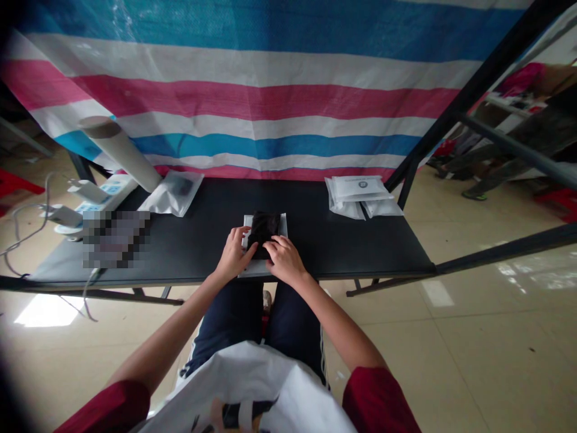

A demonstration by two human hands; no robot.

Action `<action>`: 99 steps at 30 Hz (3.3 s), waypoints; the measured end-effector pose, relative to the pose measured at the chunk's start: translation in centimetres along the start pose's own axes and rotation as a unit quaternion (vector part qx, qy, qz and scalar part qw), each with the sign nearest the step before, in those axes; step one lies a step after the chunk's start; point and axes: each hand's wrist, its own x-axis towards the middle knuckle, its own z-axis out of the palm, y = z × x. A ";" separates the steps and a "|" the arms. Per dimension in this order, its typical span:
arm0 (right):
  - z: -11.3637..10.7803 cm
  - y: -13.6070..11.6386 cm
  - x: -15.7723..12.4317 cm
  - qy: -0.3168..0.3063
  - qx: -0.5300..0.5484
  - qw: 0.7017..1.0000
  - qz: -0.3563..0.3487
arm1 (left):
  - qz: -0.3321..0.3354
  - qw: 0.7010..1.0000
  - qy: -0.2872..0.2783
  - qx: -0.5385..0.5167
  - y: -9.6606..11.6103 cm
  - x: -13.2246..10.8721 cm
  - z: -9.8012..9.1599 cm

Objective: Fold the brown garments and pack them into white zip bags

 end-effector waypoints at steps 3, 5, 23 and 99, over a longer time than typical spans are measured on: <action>-0.6 0.5 0.9 -0.003 0.011 1.000 0.018 | 0.116 0.989 -0.085 -0.042 -0.4 0.1 -1.3; -1.0 1.1 1.5 0.002 0.039 0.998 0.047 | 0.126 0.981 -0.135 -0.063 -0.8 0.3 -1.8; 1.7 4.5 2.5 0.100 0.115 0.968 0.197 | -0.091 0.992 -0.074 0.050 -2.2 3.9 0.8; 0.2 3.4 2.4 0.015 0.525 0.767 0.368 | -0.026 0.985 -0.167 0.030 3.3 0.9 -0.2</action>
